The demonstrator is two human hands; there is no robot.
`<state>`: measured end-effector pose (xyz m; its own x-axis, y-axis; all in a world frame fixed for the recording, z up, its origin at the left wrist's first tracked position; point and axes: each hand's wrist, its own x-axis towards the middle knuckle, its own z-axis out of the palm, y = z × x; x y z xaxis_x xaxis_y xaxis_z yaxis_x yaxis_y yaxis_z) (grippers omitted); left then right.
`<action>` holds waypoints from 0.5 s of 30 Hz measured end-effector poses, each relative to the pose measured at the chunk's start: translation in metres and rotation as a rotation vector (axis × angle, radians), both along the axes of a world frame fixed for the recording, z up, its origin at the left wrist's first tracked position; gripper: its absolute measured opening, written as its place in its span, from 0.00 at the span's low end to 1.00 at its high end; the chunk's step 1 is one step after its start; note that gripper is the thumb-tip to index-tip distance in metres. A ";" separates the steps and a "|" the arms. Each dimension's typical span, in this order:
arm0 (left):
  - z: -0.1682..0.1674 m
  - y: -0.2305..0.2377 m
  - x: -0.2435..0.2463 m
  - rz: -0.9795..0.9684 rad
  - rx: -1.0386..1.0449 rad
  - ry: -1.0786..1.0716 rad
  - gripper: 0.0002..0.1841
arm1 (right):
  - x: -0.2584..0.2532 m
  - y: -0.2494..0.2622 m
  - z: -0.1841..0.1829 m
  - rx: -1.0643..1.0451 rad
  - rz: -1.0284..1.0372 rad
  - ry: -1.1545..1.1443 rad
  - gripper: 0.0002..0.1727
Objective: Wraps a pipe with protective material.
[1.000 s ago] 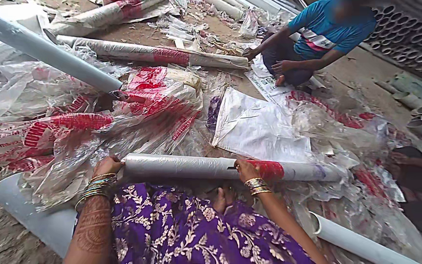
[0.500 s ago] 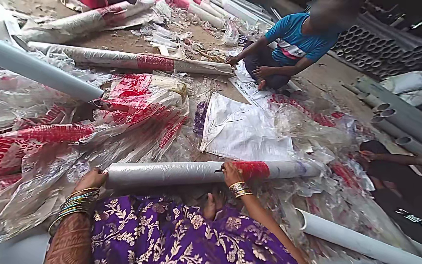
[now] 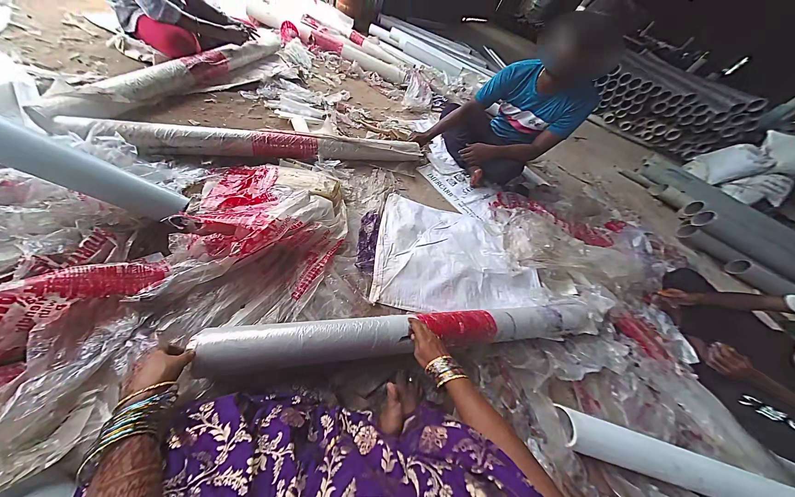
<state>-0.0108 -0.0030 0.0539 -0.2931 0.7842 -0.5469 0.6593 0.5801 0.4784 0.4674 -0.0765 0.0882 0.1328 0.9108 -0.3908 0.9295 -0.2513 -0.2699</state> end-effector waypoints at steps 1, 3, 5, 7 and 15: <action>-0.004 0.000 -0.001 -0.036 -0.068 0.043 0.22 | 0.002 0.000 0.000 0.001 -0.003 0.015 0.25; -0.004 0.000 0.001 -0.088 -0.157 0.129 0.25 | 0.004 0.001 -0.001 0.008 -0.005 0.024 0.26; 0.002 0.001 0.007 -0.100 -0.178 0.205 0.27 | 0.003 0.001 -0.001 0.010 0.000 0.016 0.26; 0.006 0.000 0.011 -0.081 -0.167 0.242 0.30 | 0.002 0.001 -0.001 -0.006 0.010 -0.002 0.26; 0.008 -0.001 0.010 -0.066 -0.194 0.255 0.33 | 0.003 0.000 -0.004 -0.021 0.023 -0.009 0.22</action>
